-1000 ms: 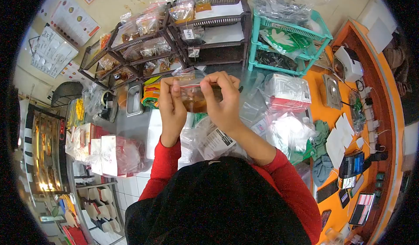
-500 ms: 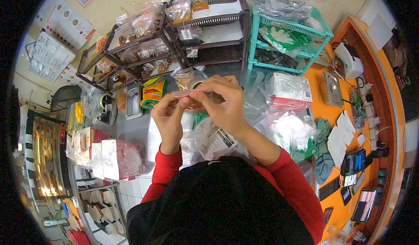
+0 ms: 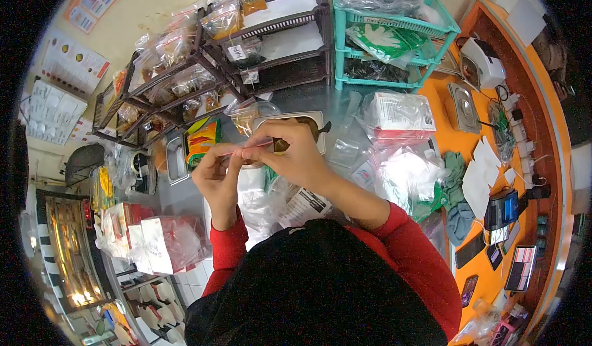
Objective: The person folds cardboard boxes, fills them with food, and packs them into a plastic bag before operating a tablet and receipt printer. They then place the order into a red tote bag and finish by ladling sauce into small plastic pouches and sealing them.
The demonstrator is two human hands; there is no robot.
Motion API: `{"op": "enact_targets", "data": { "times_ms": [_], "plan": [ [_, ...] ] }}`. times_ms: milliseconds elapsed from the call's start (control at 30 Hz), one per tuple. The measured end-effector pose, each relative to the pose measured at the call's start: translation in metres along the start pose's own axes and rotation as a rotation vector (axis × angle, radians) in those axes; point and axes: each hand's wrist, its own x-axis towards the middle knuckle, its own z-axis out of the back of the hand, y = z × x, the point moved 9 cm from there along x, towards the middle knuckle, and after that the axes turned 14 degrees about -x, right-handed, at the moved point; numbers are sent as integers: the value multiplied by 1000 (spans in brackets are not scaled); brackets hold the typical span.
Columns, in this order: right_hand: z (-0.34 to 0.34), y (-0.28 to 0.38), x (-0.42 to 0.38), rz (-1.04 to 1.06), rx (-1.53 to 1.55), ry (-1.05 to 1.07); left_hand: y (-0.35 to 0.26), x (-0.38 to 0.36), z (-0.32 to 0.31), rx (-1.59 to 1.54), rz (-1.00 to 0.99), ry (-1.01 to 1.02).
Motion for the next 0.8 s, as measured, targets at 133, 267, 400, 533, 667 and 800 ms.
{"op": "enact_targets", "data": {
  "times_ms": [133, 267, 400, 533, 667, 800],
  "plan": [
    [3, -3, -2, 49, -26, -30, 0, 3, -3, 19, -15, 59],
    [4, -1, -2, 78, -94, 0, 1, 10, 1, -16, -79, 90],
    [5, -5, 16, 81, -145, 112, -7, 14, 6, 148, -227, 40],
    [-5, 2, 47, 222, -241, 141, 0, 17, 23, 75, -194, -170],
    [-12, -18, 114, 2, 58, 208, 33, 14, 7, 351, -111, -51],
    [35, -33, 224, 172, -134, -171, 35, 13, 7, 454, -61, 38]
  ]
}}
